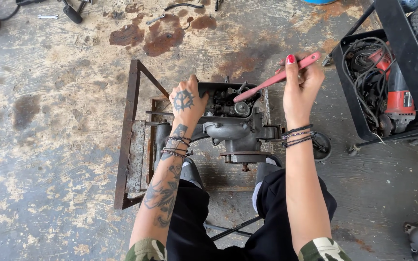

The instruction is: The person scrubs the surface of a metal engine part with a red brush, focusing on the intake manifold and cylinder head areas. They rotate the part to access different sides and continue scrubbing various surfaces.

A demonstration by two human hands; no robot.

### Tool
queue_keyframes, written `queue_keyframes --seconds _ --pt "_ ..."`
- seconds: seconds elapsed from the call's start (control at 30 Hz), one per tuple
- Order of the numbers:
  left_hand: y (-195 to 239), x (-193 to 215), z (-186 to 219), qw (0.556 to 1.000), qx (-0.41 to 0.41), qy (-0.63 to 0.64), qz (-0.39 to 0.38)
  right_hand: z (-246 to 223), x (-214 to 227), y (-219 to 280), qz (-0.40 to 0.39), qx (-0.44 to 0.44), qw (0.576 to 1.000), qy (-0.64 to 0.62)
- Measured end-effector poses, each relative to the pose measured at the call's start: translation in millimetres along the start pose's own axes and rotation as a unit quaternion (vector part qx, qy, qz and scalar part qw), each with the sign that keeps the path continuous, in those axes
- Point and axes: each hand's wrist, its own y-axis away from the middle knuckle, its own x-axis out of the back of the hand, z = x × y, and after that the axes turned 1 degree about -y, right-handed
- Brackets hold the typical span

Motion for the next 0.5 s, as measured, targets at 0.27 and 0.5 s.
queue_keyframes --seconds 0.27,0.5 --pt "-1 -7 -6 0.999 -0.032 0.035 -0.003 -11 -6 2 -0.016 -0.023 1.000 -0.001" --pt "3 6 2 0.998 -0.006 0.058 0.017 4 -3 7 -0.016 -0.038 0.999 0.003"
